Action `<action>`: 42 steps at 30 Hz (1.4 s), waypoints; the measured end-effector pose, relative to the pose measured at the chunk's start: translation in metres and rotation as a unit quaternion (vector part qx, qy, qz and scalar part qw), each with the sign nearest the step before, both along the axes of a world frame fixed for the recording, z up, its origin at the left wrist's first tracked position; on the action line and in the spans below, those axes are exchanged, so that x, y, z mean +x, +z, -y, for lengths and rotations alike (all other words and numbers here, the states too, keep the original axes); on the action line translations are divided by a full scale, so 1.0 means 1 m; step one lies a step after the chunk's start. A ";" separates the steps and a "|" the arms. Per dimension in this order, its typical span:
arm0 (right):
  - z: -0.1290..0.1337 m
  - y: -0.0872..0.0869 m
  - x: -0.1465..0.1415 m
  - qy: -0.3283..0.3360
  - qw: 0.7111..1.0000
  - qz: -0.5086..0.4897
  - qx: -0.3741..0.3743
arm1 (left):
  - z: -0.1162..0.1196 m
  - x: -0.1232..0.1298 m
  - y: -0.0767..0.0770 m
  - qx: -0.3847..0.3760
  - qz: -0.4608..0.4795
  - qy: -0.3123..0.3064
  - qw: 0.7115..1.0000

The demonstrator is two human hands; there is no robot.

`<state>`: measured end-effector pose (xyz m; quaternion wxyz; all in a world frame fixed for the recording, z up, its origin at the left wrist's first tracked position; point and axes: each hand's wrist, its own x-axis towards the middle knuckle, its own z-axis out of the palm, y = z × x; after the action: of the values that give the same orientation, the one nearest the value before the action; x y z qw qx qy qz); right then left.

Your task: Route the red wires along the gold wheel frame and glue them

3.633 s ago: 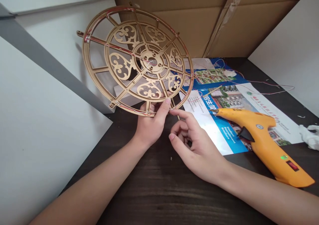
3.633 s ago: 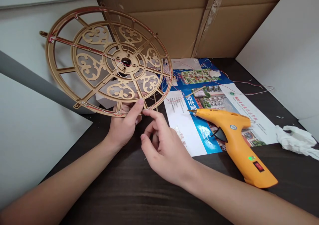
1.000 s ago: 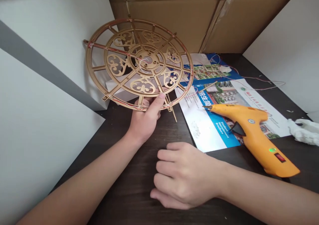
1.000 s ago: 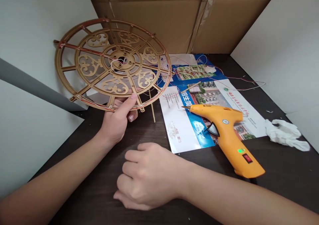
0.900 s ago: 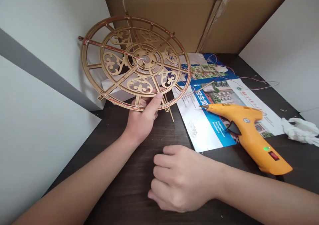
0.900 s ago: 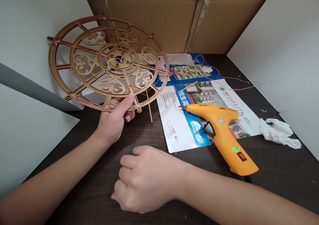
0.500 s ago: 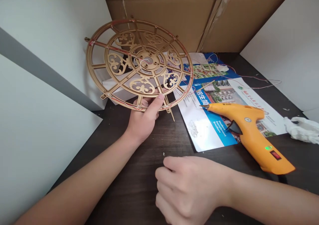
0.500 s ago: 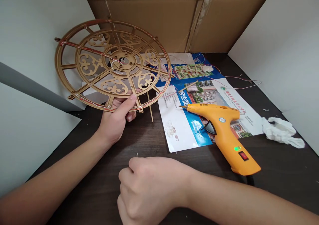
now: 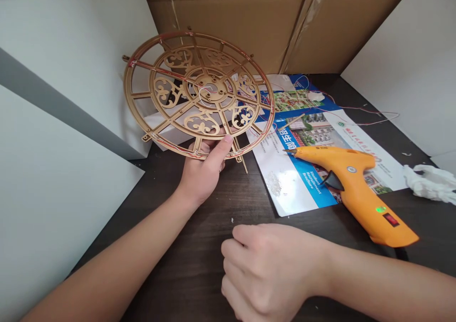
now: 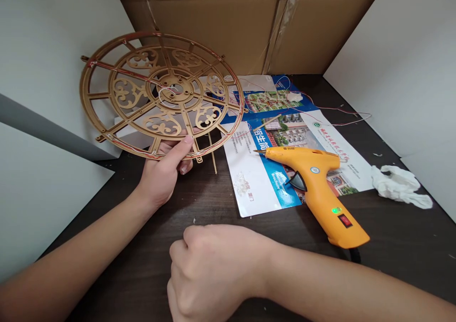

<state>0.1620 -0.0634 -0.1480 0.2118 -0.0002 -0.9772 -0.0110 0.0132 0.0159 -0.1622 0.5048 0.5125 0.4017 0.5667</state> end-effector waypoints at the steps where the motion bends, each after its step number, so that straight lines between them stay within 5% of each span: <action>1: 0.000 0.000 0.000 0.002 1.000 -0.001 -0.003 | 0.000 0.000 0.001 -0.002 0.001 0.000 1.000; 28: 0.001 -0.002 -0.001 0.001 0.999 0.006 -0.037 | 0.003 0.000 0.006 0.006 0.020 -0.019 1.000; 31: -0.001 -0.003 -0.001 0.002 0.999 0.003 -0.043 | 0.011 0.000 0.014 -0.007 0.066 -0.084 0.994; 36: -0.004 -0.025 -0.004 -0.006 0.999 -0.050 -0.016 | 0.035 -0.002 0.017 -0.097 0.040 -0.303 0.947; 42: -0.005 -0.039 -0.008 -0.010 0.993 -0.115 0.021 | 0.045 -0.003 0.014 -0.114 0.001 -0.347 0.931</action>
<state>0.1540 -0.0589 -0.1874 0.3224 -0.0069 -0.9460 -0.0340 0.0106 -0.0290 -0.1483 0.7254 0.5583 0.2605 0.3069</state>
